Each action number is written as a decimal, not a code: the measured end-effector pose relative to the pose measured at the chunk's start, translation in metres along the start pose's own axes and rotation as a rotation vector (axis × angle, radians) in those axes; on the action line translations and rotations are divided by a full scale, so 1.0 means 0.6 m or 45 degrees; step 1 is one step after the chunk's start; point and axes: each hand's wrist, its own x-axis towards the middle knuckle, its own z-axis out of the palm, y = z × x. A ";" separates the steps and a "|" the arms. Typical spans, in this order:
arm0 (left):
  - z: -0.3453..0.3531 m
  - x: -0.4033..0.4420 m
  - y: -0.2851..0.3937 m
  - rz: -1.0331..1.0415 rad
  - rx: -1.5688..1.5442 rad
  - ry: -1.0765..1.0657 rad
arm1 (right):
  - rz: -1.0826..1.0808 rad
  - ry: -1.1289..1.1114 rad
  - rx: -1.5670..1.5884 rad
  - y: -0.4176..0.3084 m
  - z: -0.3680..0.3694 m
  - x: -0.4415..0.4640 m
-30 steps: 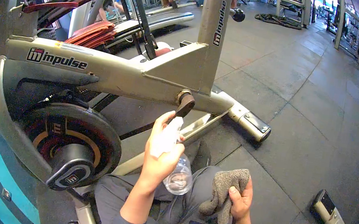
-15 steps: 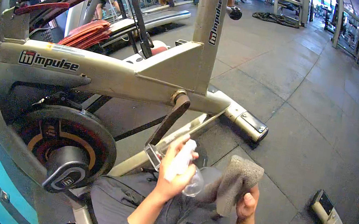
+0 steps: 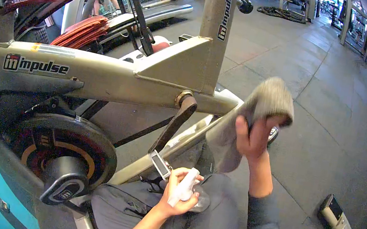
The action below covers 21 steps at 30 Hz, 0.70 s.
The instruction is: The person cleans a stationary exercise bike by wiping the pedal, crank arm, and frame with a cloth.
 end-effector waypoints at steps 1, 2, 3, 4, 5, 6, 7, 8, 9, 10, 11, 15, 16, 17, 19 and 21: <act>-0.002 0.006 0.009 0.052 0.106 -0.055 | 0.105 0.061 0.075 0.004 0.024 0.023; -0.004 0.008 0.009 0.051 0.106 -0.056 | 0.209 0.122 0.151 0.007 0.051 0.048; -0.006 0.009 0.006 0.031 0.136 -0.112 | 0.247 0.145 0.220 0.011 0.075 0.074; -0.008 0.010 0.005 0.008 0.166 -0.167 | 0.288 0.165 0.291 0.016 0.099 0.099; -0.006 0.011 0.012 0.056 0.281 -0.174 | 0.296 0.198 0.318 0.021 0.129 0.124; 0.003 -0.001 -0.013 0.088 0.088 -0.019 | 0.306 0.232 0.343 0.027 0.159 0.150; 0.005 -0.007 -0.019 0.106 0.104 0.026 | 0.295 0.259 0.360 0.032 0.183 0.180; 0.007 -0.010 -0.021 0.128 0.119 0.068 | 0.283 0.288 0.373 0.037 0.206 0.209; 0.012 -0.013 -0.021 0.110 0.049 0.115 | 0.262 0.328 0.395 0.041 0.231 0.233; 0.011 -0.012 -0.015 0.111 0.140 0.131 | 0.239 0.365 0.417 0.047 0.256 0.252; 0.008 -0.018 -0.018 0.082 0.185 0.102 | 0.298 0.305 0.457 0.050 0.280 0.262; -0.002 -0.021 -0.021 -0.009 0.290 0.040 | 0.273 0.122 0.149 0.053 0.329 0.228; 0.000 -0.022 -0.021 -0.014 0.304 0.044 | 0.205 0.209 0.269 0.057 0.331 0.214; 0.005 -0.020 -0.021 -0.025 0.292 0.046 | 0.272 0.182 0.251 0.057 0.335 0.190; 0.013 -0.012 -0.017 0.064 0.248 0.128 | 0.300 0.226 0.231 0.066 0.349 0.126; 0.011 -0.010 -0.022 0.090 0.272 0.091 | 0.219 -0.031 0.089 0.096 0.364 0.035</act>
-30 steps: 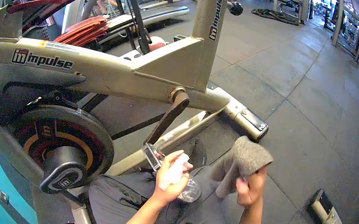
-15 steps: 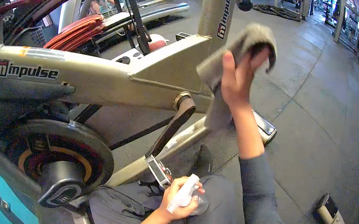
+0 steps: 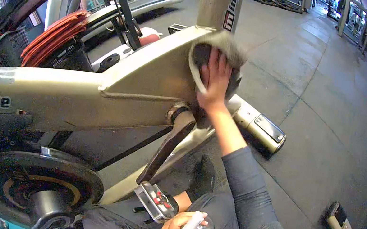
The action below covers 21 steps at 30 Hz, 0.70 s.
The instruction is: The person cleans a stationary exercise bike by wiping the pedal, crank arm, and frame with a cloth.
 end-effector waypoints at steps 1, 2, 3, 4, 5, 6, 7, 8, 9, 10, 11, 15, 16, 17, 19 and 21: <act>0.000 0.001 -0.001 0.044 0.033 -0.026 | 0.015 -0.076 -0.010 0.019 0.013 -0.051; 0.003 0.002 -0.002 0.041 0.032 -0.025 | 0.407 -0.503 -0.009 -0.004 -0.021 -0.075; 0.005 0.003 -0.001 0.065 0.013 0.030 | 0.203 -0.342 0.042 0.027 0.002 -0.133; 0.008 0.002 -0.001 0.090 -0.004 0.083 | -0.006 -0.186 0.067 0.057 0.024 -0.191; 0.010 0.000 -0.002 0.088 -0.001 0.081 | -0.006 -0.268 0.107 0.044 -0.003 -0.195; 0.012 -0.003 -0.004 0.056 -0.054 0.119 | 0.006 -0.297 0.041 0.039 -0.009 -0.209; 0.013 -0.006 -0.004 0.022 -0.108 0.157 | 0.020 -0.327 -0.026 0.036 -0.013 -0.219; 0.014 -0.007 -0.004 0.017 -0.105 0.154 | 0.026 -0.329 -0.024 0.039 -0.014 -0.222; 0.015 -0.004 -0.003 0.033 -0.106 0.172 | 0.073 -0.456 -0.011 0.036 -0.021 -0.213; 0.016 0.000 -0.001 0.052 -0.107 0.190 | 0.118 -0.580 0.002 0.032 -0.028 -0.197; 0.010 0.004 0.000 0.055 -0.106 0.187 | 0.119 -0.576 0.001 0.031 -0.031 -0.176; -0.001 0.002 0.001 0.017 0.049 -0.017 | 0.128 -0.140 0.229 0.008 -0.020 -0.026; 0.000 -0.001 0.001 -0.048 -0.011 0.009 | 0.069 -0.033 0.204 0.000 -0.022 0.021; 0.000 0.001 0.002 -0.053 -0.016 0.010 | 0.006 0.073 0.177 -0.008 -0.026 0.068; -0.002 0.012 0.005 0.125 0.127 -0.032 | -0.080 0.193 0.038 -0.012 -0.021 0.133; 0.000 0.015 0.007 0.112 0.119 -0.019 | -0.061 0.312 0.004 -0.028 -0.018 0.148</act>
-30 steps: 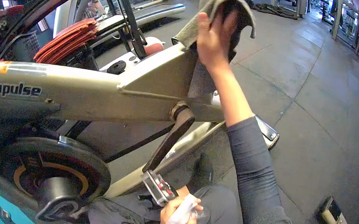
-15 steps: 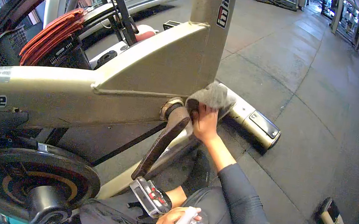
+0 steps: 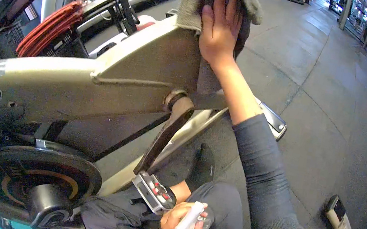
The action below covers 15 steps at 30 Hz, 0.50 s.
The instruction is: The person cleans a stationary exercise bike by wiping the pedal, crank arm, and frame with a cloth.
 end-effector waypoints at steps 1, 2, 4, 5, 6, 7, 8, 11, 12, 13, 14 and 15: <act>0.001 -0.001 0.002 -0.002 0.001 0.010 | 0.012 -0.008 0.013 0.003 0.003 -0.011; 0.000 -0.002 0.003 -0.015 -0.005 0.012 | 0.015 -0.022 0.011 0.001 -0.001 -0.025; -0.005 0.000 0.004 -0.025 0.027 -0.053 | 0.033 -0.128 0.133 0.001 -0.013 -0.070; -0.002 0.002 0.003 0.021 0.031 -0.005 | 0.055 -0.248 0.044 0.009 -0.018 -0.113; 0.001 -0.001 0.001 0.021 0.032 -0.004 | 0.070 -0.385 -0.061 0.017 -0.025 -0.155; 0.004 -0.005 -0.001 0.013 -0.028 0.041 | 0.128 -0.559 -0.095 0.033 -0.029 -0.213; 0.005 -0.006 -0.002 0.009 -0.089 0.084 | -0.026 -0.546 -0.152 0.054 -0.032 -0.280; -0.004 -0.005 0.000 -0.009 0.043 -0.029 | 0.078 -0.819 -0.019 0.035 -0.101 -0.342; -0.006 -0.004 0.000 -0.004 0.048 -0.030 | 0.082 -0.869 -0.009 0.033 -0.110 -0.351; -0.007 -0.004 0.000 -0.013 0.041 -0.038 | 0.128 -0.929 -0.015 0.034 -0.113 -0.357; -0.008 -0.006 0.001 -0.026 0.032 -0.046 | 0.175 -0.991 -0.021 0.036 -0.115 -0.363; -0.004 -0.009 -0.002 -0.027 0.035 -0.048 | 0.178 -0.990 -0.020 0.032 -0.113 -0.356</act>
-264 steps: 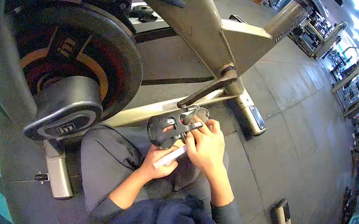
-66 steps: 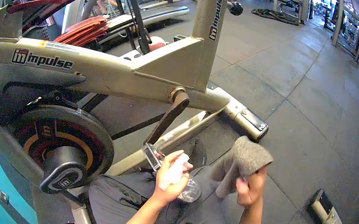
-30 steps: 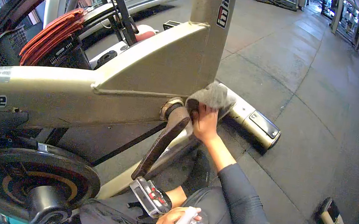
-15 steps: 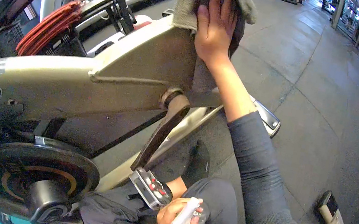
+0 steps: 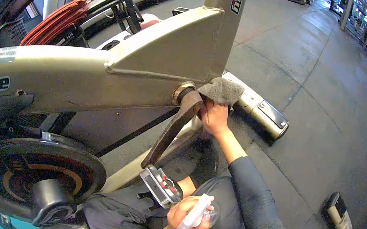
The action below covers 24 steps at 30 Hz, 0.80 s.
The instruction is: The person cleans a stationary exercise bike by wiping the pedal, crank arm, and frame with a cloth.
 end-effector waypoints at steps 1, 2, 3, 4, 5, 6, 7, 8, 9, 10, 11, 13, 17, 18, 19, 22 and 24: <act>0.007 -0.005 -0.005 0.026 -0.074 0.080 | -0.115 0.206 -0.015 -0.003 -0.005 0.014; 0.011 -0.007 -0.009 0.056 -0.151 0.164 | -0.234 0.412 -0.032 -0.003 -0.011 0.033; 0.011 -0.005 -0.009 0.055 -0.154 0.166 | -0.236 0.409 -0.035 -0.004 -0.021 0.054; 0.010 -0.004 -0.006 0.075 -0.133 0.170 | -0.253 0.350 -0.075 -0.002 -0.031 0.076; 0.010 -0.002 -0.005 0.093 -0.113 0.173 | -0.305 0.404 -0.120 0.000 -0.038 0.105; 0.007 0.000 -0.004 0.085 -0.121 0.176 | -0.354 0.459 -0.166 0.003 -0.045 0.133; 0.003 0.003 -0.005 0.112 -0.080 0.131 | -0.440 0.630 -0.217 0.001 -0.050 0.156; 0.002 0.004 -0.006 0.141 -0.038 0.087 | -0.357 0.433 -0.212 -0.025 -0.081 0.163; 0.004 0.002 -0.007 0.137 -0.045 0.090 | -0.359 0.426 -0.216 -0.027 -0.082 0.166; 0.007 0.000 -0.008 0.115 -0.088 0.111 | -0.426 0.532 -0.285 -0.025 -0.081 0.173; 0.008 -0.003 -0.009 0.093 -0.129 0.131 | -0.491 0.639 -0.353 -0.024 -0.079 0.179; 0.004 0.002 -0.005 0.101 -0.104 0.109 | -0.330 0.695 -0.203 -0.007 -0.037 0.171; 0.006 0.004 -0.004 0.140 -0.110 0.165 | -0.375 0.533 -0.032 -0.001 -0.021 0.092; 0.006 0.001 -0.004 0.140 -0.111 0.163 | -0.354 0.462 -0.051 -0.004 -0.023 0.074; 0.006 -0.002 -0.005 0.101 -0.126 0.148 | -0.333 0.390 -0.072 -0.005 -0.026 0.063; 0.007 0.000 -0.003 0.083 -0.134 0.145 | -0.292 0.275 0.023 -0.008 -0.040 0.059; 0.006 0.000 -0.004 0.102 -0.122 0.158 | -0.329 0.256 -0.019 -0.008 -0.054 0.064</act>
